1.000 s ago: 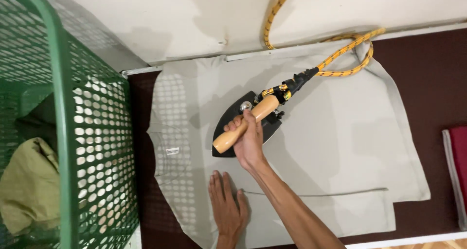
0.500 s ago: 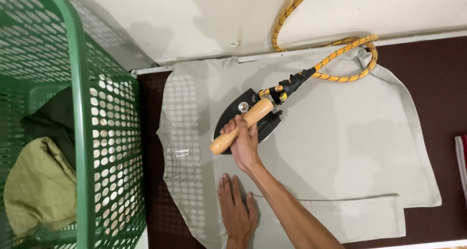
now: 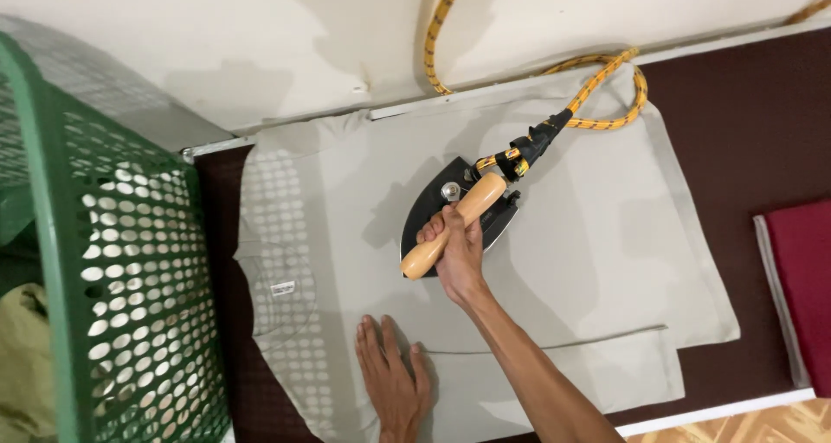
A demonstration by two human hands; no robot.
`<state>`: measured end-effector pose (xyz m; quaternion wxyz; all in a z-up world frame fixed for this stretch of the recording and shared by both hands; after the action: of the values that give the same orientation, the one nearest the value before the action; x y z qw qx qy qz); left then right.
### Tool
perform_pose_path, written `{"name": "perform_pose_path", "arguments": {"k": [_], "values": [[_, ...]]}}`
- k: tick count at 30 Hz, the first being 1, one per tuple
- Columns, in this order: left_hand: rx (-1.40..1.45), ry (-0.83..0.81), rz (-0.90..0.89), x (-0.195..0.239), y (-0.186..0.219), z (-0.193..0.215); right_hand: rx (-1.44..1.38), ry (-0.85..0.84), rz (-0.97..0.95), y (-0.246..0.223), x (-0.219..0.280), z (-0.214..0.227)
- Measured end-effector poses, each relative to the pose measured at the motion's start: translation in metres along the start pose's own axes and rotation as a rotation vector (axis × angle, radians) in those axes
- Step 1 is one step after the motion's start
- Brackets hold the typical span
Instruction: Ironing a t-shirt on a flat station using a professional steam iron.
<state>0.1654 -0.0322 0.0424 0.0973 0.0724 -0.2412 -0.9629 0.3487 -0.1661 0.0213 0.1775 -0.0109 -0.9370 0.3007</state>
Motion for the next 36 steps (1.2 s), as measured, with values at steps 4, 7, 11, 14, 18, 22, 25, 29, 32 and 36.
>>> {"name": "perform_pose_path", "arguments": {"k": [4,7,11,14,18,22,25,29,32,36], "values": [[-0.017,-0.028,-0.020,-0.002,0.020,-0.011,0.049,-0.001,0.010,-0.031,0.000,0.013],[-0.034,-0.043,-0.034,-0.001,0.035,-0.024,0.087,0.028,-0.011,-0.050,0.000,0.027],[-0.033,-0.061,-0.062,0.001,0.059,-0.042,0.099,0.055,-0.015,-0.074,-0.002,0.053],[-0.042,-0.086,-0.079,0.001,0.079,-0.052,0.109,0.053,0.006,-0.094,-0.007,0.072],[-0.032,-0.092,-0.104,0.002,0.105,-0.064,0.100,0.076,0.002,-0.122,-0.012,0.096],[-0.010,-0.092,-0.125,0.003,0.129,-0.079,0.113,0.050,0.036,-0.150,-0.017,0.122],[-0.012,-0.090,-0.133,0.002,0.144,-0.093,0.130,0.059,0.041,-0.171,-0.023,0.137],[-0.047,-0.100,-0.116,0.004,0.154,-0.107,0.179,0.077,0.030,-0.200,-0.027,0.153],[-0.069,-0.101,-0.106,0.004,0.155,-0.109,0.197,0.111,0.025,-0.219,-0.032,0.163],[-0.138,-0.130,-0.068,0.005,0.148,-0.119,0.234,0.094,0.022,-0.239,-0.037,0.174]]}}
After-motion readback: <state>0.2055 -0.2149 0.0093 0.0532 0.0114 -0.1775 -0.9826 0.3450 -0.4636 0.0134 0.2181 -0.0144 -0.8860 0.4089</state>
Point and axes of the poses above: each hand's wrist, its own x-axis away from the middle knuckle, its own z-axis out of the back of the hand, y = z × x, the point moved 7 cm from there along -x, towards the middle knuckle, and after that the axes turned 4 degrees about z, right-handed, at the moved point
